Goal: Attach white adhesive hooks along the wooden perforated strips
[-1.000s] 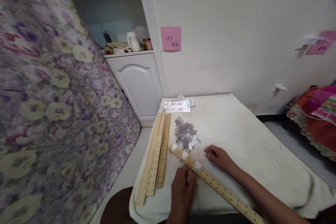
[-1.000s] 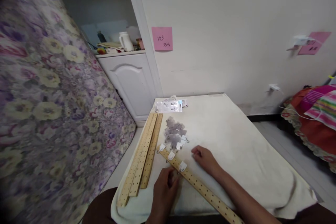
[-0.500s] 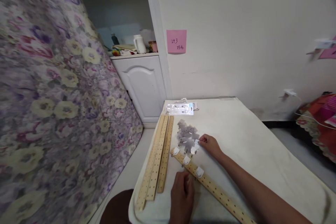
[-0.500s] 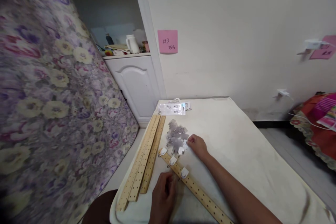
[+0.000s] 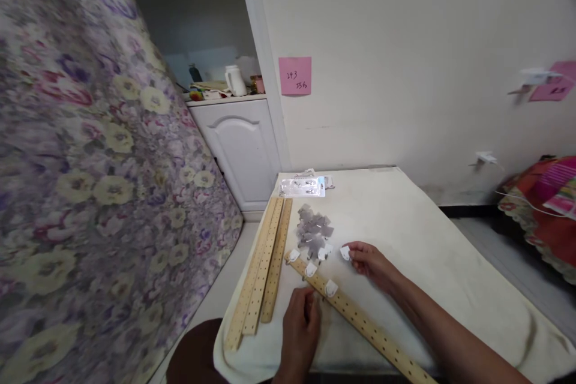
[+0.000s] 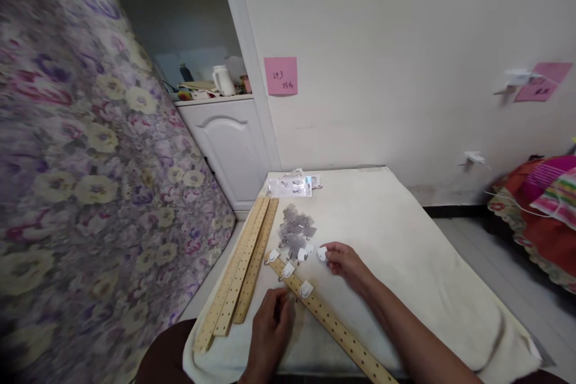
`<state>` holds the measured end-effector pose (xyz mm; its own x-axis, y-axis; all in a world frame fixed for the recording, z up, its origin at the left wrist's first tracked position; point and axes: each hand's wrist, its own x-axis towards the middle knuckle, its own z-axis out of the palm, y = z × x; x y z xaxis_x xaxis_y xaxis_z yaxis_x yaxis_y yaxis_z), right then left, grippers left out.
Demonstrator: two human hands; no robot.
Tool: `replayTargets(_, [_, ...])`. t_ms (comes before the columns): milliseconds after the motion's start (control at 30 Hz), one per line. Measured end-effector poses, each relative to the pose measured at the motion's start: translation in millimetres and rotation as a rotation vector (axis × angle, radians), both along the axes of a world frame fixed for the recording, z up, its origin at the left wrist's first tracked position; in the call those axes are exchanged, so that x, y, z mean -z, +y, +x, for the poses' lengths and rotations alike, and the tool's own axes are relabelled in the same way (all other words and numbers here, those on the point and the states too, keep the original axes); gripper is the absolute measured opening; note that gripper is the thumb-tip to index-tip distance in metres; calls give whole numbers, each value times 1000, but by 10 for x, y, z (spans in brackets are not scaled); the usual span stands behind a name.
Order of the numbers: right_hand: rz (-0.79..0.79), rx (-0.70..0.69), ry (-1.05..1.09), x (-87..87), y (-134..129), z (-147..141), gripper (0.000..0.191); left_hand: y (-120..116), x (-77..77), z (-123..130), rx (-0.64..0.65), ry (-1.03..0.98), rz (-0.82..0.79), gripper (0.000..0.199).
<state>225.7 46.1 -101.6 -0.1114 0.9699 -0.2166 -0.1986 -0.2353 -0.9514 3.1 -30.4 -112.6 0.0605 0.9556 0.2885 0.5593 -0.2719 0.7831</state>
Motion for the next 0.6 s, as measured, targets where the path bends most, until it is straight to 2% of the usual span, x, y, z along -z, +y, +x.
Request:
replayTargets(100, [-36, 0, 95, -106, -214, 53, 29, -2, 8, -16, 16, 5, 0, 17])
replayTargets(233, [-22, -8, 41, -137, -453, 97, 34, -94, 18, -13, 22, -14, 29, 18])
replayTargets(333, [-30, -43, 23, -79, -608, 94, 30, -252, 38, 73, 30, -35, 16, 17])
replayTargets(467, [-59, -88, -4, 32, -760, 29, 26, -442, 94, 277, 120, -10, -28, 18])
replayTargets(600, [-74, -75, -96, 114, -812, -34, 22, -482, 132, 429, 125, 75, -39, 11])
